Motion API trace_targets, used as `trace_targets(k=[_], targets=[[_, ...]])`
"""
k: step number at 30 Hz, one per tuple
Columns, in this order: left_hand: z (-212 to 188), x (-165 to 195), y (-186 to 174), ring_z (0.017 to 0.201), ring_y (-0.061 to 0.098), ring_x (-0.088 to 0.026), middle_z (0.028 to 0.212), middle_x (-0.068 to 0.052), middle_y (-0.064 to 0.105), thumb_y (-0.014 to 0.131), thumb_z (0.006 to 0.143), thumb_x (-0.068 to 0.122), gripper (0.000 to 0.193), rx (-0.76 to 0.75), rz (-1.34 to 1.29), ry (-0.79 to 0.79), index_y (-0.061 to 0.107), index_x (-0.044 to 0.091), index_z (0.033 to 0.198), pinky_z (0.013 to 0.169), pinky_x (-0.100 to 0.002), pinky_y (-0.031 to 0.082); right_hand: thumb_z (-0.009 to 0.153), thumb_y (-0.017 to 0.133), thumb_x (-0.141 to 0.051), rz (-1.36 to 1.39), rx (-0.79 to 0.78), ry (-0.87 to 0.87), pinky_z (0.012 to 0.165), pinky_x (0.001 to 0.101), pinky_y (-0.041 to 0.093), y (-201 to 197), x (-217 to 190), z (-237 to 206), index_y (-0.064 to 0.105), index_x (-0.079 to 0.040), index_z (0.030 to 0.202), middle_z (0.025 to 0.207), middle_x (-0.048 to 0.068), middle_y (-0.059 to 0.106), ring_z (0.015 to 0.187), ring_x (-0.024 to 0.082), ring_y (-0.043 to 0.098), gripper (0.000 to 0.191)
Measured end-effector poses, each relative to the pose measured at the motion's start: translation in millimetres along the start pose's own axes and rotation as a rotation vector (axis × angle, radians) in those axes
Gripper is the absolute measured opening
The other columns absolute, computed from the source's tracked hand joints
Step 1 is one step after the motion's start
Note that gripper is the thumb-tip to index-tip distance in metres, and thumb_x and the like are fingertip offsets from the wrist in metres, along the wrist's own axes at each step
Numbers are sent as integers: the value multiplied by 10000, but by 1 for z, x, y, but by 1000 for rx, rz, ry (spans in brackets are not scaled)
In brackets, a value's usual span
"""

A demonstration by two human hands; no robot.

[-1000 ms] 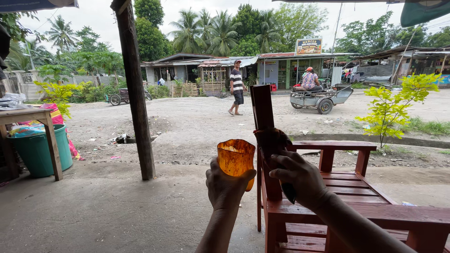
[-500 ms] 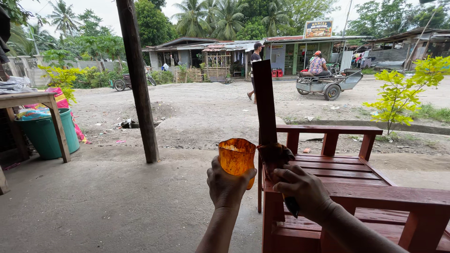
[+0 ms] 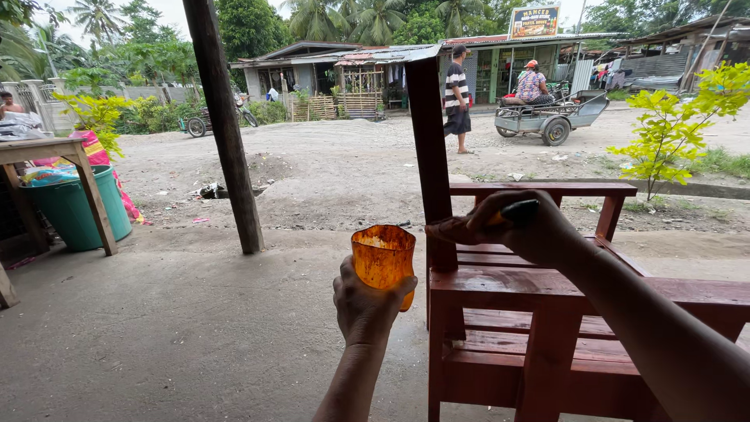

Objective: The person paints a wooden chair with reddish-brown paint using a brush. They hold a small container of paint in one hand and repeatedly dip the brush to apply paint to the chair's frame and slats.

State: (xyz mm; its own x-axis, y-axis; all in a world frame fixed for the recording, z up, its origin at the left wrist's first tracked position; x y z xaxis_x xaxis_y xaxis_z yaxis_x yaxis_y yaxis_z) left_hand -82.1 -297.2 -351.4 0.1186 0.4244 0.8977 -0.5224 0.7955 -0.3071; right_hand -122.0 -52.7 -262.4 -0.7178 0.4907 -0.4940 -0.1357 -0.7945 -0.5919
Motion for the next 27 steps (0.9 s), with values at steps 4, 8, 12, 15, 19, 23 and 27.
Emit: trace_targets(k=[4,8,12,15,19,23,27], targets=[[-5,-2,3,1230,561,-270,1301,-122,521,920,533,448,1076,5,11,-4,412,165,1440,1018,-449,546,738,835,-10,-11,-89,141,776,270,641,12,2,11,802,-116,864,863,4,812,814,92,757,168],[-10,-2,9,1237,553,-272,1304,-121,517,924,531,435,1076,-9,22,-21,413,168,1440,1025,-453,537,729,880,-38,-108,-123,160,750,265,619,23,9,1,807,-123,837,847,12,807,802,92,743,156],[-11,-5,7,1240,543,-280,1306,-123,513,924,532,440,1083,3,41,-12,408,165,1444,1028,-457,529,734,886,-65,-215,-163,172,732,263,612,8,12,-11,810,-130,807,808,13,811,767,106,751,124],[-11,-8,5,1231,561,-268,1299,-122,520,907,534,453,1067,0,26,-39,417,161,1436,1020,-443,546,723,873,-69,-259,-119,196,712,281,609,0,9,-16,813,-149,797,790,1,812,742,111,753,125],[-14,-9,5,1240,540,-270,1301,-117,515,914,532,452,1087,4,52,-22,404,165,1447,1027,-451,527,709,844,-62,-145,-156,84,743,263,629,15,-1,-13,794,-158,788,805,-29,804,786,77,758,134],[-15,-8,9,1241,544,-258,1303,-114,505,904,536,449,1086,-8,31,-34,392,166,1450,1015,-446,539,732,823,-39,-214,-96,66,730,285,611,33,-5,-10,800,-152,814,803,-13,804,768,106,766,142],[-18,-9,15,1241,544,-258,1299,-119,508,901,542,461,1094,-8,13,-16,384,143,1452,1008,-438,549,714,824,-36,-213,-123,76,736,283,616,28,-3,-14,797,-141,815,811,-2,802,776,130,767,148]])
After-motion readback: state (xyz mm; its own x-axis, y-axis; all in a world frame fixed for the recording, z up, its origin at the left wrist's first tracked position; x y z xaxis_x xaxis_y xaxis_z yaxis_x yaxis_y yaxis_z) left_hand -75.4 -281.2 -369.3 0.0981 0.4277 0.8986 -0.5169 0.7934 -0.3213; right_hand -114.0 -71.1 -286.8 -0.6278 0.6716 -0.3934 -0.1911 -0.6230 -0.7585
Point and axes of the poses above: each hand's wrist, its own z-axis towards the middle knuckle, its own y-axis out of the palm, x = y × z, the point moved 3 cm from there along z, towards the middle knuckle
